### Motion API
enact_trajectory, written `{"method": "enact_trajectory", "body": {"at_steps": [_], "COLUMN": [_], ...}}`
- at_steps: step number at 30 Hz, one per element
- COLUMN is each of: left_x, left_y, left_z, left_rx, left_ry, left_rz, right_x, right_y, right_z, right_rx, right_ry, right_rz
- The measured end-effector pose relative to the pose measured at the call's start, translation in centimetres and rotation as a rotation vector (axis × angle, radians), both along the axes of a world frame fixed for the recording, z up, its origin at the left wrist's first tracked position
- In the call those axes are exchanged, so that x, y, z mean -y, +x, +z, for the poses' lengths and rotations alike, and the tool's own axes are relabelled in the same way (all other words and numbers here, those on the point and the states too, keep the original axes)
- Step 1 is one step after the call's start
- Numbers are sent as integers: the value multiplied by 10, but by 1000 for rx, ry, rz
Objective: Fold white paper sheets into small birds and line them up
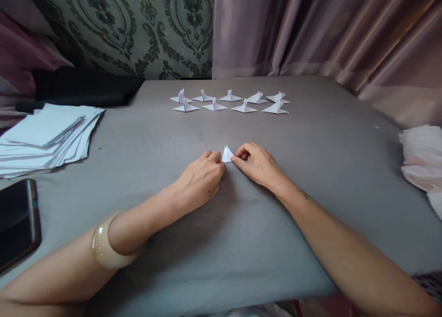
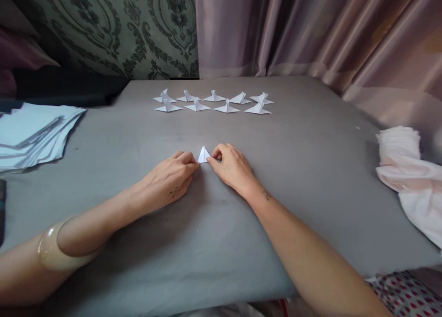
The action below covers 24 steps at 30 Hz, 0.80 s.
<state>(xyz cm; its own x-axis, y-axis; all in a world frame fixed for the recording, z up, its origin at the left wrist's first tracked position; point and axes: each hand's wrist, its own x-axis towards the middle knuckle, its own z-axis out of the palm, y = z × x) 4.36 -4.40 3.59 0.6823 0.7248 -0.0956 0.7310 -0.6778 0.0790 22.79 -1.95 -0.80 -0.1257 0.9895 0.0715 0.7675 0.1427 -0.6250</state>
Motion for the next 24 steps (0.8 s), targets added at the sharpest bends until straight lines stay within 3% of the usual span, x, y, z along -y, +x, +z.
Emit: {"method": "enact_trajectory", "body": {"at_steps": [5, 9, 13, 24], "left_x": [-5, -14, -20, -21], "left_y": [-2, -3, -1, -2], "left_z": [-7, -20, -25, -26], "left_rx": [147, 480, 613, 688], "left_ry": [-38, -49, -72, -190], "left_rz": [76, 306, 484, 443], "right_x": [3, 6, 8, 19], "right_y": [1, 3, 4, 8], "right_z": [3, 3, 1, 9], "right_rx": [-4, -29, -105, 9], "right_ry": [-2, 21, 33, 94], "right_rz": [6, 45, 83, 214]}}
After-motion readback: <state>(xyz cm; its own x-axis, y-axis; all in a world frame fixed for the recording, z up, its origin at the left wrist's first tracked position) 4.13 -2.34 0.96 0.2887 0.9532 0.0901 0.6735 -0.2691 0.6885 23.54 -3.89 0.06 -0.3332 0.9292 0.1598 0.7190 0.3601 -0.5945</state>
